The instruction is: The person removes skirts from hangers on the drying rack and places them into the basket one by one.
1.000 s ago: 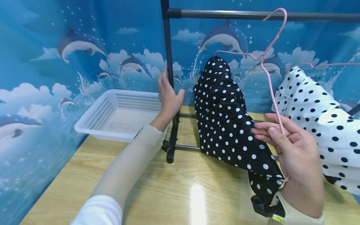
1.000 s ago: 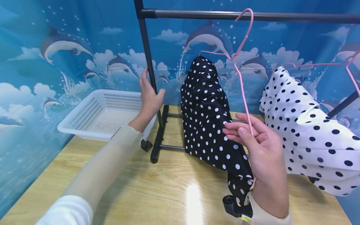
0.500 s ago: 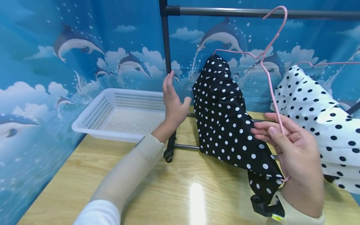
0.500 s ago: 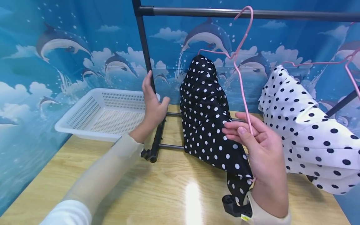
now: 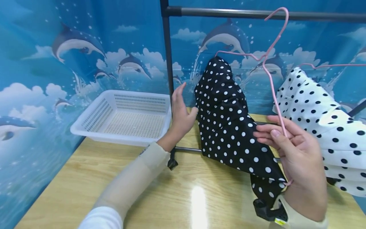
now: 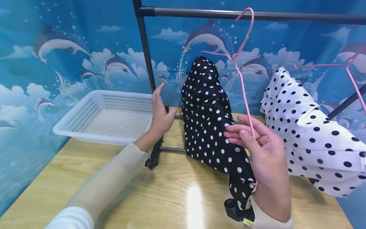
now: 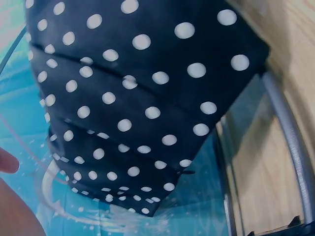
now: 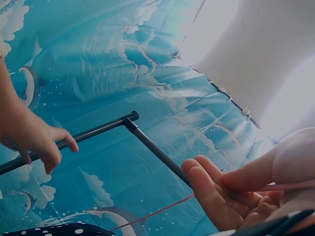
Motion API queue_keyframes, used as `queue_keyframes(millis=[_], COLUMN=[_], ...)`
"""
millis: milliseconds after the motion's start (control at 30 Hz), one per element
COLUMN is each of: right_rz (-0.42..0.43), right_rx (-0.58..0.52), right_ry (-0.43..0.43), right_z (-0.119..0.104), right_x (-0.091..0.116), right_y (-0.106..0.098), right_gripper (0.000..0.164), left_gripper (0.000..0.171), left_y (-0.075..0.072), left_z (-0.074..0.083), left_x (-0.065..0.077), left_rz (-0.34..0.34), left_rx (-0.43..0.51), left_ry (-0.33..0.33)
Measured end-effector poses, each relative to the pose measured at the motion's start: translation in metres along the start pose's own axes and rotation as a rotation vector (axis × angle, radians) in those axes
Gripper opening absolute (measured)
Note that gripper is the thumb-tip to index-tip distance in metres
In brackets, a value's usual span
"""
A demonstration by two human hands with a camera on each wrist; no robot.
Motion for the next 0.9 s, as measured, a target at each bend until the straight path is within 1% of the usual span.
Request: queue_keyframes(millis=[67,100,200,233,300,433,567,667,767,867,900], right_rz=[0.002,-0.001,-0.004,-0.006,-0.013,-0.017,-0.009,-0.011,-0.021,-0.024,-0.025], right_rx=[0.053,0.059,0.153,0.168,0.131,0.135,0.228,0.199,0.142,0.135,0.134], right_ry=[0.006,0.006,0.019,0.020,0.018,0.020,0.040,0.029,0.006,0.002,0.002], right_z=[-0.001,-0.001,-0.002,-0.002,-0.002,-0.002,-0.004,-0.005,-0.005,-0.006,-0.006], right_x=[0.001,0.001,0.001,0.001,0.001,0.000,0.001,0.001,0.002,0.002,0.002], right_y=[0.001,0.002,0.004,0.005,0.006,0.007,0.009,0.010,0.010,0.011,0.011], right_gripper=[0.031,0.031,0.031,0.030,0.030,0.030,0.031,0.031,0.031,0.031,0.031], left_gripper=[0.083,0.082,0.078,0.076,0.073,0.069,0.066,0.064,0.062,0.060,0.060], left_y=[0.004,0.007,0.013,0.014,0.017,0.021,0.024,0.027,0.030,0.032,0.033], left_z=[-0.002,-0.004,-0.008,-0.010,-0.014,-0.020,-0.026,-0.029,-0.029,-0.030,-0.031], left_x=[0.003,0.003,0.005,0.004,0.003,0.001,-0.001,-0.001,0.000,0.002,0.002], left_rz=[-0.042,-0.063,-0.116,-0.129,-0.155,-0.212,-0.254,-0.288,-0.322,-0.346,-0.351], left_rx=[-0.004,-0.006,0.014,0.025,0.040,0.078,0.158,0.195,0.201,0.214,0.233], left_ry=[-0.021,-0.034,-0.107,-0.137,-0.199,-0.340,-0.483,-0.574,-0.641,-0.682,-0.690])
Point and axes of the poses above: each hand's wrist, its own x-axis away from the middle knuckle, its own y-axis out of the palm, z = x × y, the point moved 3 cm from there along -x, towards the middle knuckle, and after that the axes turned 10 degrees about -y, right-handed, at the moved point
